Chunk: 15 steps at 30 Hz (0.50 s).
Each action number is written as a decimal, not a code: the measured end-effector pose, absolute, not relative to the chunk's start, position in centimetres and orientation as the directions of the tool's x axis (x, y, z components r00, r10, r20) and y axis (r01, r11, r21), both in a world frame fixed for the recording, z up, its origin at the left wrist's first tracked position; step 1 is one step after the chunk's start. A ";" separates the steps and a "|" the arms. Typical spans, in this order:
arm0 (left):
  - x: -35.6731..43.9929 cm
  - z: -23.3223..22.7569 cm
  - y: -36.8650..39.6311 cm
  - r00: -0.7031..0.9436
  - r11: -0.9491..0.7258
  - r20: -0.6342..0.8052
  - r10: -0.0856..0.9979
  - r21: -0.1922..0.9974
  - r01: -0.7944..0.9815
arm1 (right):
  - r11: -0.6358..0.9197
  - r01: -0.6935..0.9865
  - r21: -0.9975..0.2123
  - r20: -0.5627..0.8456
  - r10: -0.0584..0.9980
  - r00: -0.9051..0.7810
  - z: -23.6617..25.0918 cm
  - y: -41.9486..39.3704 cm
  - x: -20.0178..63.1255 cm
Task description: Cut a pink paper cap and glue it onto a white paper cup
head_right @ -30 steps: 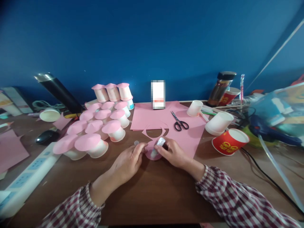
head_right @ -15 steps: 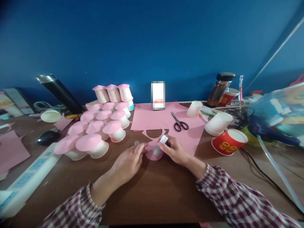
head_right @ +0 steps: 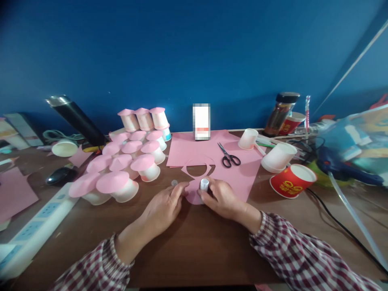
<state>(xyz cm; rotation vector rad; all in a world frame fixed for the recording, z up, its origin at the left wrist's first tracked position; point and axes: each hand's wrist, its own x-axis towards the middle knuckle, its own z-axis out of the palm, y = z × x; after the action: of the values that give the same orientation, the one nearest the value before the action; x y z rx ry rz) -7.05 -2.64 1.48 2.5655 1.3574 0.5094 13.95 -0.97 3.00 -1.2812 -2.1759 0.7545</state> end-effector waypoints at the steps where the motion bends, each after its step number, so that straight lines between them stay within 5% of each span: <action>1: -7.0 1.5 -2.7 0.522 -0.562 0.209 0.827 0.330 0.758 | 0.385 0.608 -0.694 0.140 0.901 -0.411 3.0 -1.0 14.0; 10: -7.1 1.1 -2.5 0.534 -0.574 0.209 0.819 0.302 0.762 | 0.479 0.490 -0.728 0.193 0.830 -0.523 2.2 -1.0 13.3; 15: -7.1 1.2 -2.5 0.533 -0.569 0.200 0.823 0.302 0.765 | 0.516 0.592 -0.619 0.167 0.824 -0.542 2.3 -1.1 13.5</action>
<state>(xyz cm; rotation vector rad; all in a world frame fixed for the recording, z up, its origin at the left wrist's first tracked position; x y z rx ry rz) -7.12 -2.53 1.21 2.5913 1.3563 0.4794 13.53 -1.08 2.34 -1.1606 -2.3156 0.7011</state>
